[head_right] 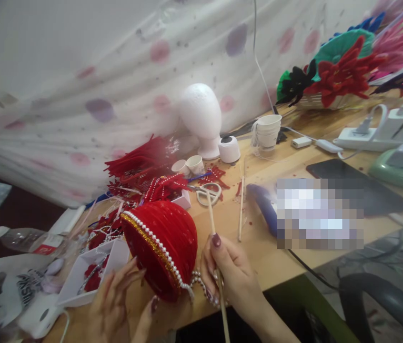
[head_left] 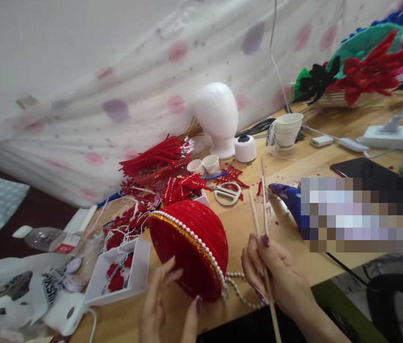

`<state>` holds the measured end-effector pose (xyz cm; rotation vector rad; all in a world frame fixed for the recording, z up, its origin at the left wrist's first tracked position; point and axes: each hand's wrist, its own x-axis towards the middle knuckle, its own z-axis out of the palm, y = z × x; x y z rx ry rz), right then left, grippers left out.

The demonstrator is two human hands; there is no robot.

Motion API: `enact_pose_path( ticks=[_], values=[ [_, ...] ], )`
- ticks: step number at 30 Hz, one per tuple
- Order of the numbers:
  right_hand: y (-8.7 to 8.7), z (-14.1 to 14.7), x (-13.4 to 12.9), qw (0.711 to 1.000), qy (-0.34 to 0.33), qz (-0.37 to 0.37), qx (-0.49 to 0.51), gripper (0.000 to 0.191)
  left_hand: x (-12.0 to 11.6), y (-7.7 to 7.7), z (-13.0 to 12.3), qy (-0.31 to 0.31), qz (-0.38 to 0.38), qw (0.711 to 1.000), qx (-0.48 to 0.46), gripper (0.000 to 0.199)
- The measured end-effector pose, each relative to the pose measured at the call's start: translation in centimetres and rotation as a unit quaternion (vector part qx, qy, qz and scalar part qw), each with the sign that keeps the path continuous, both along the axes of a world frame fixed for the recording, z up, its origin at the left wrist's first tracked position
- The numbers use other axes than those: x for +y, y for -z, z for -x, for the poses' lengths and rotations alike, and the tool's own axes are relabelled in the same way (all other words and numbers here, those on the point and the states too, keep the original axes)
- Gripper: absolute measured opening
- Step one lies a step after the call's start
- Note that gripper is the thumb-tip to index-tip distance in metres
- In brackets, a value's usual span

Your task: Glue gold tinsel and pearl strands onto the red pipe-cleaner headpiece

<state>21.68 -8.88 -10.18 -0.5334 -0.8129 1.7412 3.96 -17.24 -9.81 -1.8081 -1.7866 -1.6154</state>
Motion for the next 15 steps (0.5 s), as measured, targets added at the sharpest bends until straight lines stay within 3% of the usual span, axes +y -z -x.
enact_pose_path(
  ticks=[3,8,11,15],
  values=[
    [-0.1,-0.1,-0.2,0.999,-0.011,0.020,-0.033,0.060,-0.1,3.5,-0.6,0.033,0.084,0.995,0.033,0.048],
    [0.5,0.6,-0.1,0.999,-0.020,0.014,-0.046,0.061,0.5,7.2,-1.1,0.039,0.139,0.986,0.086,0.037],
    [0.1,0.4,-0.6,0.998,-0.002,0.029,-0.049,0.056,0.4,7.4,-0.8,0.009,0.123,0.992,0.018,0.030],
    [-1.1,0.1,-2.0,0.993,0.037,0.049,-0.097,0.044,0.2,5.0,-1.8,-0.112,0.154,0.969,-0.156,0.047]
  ],
)
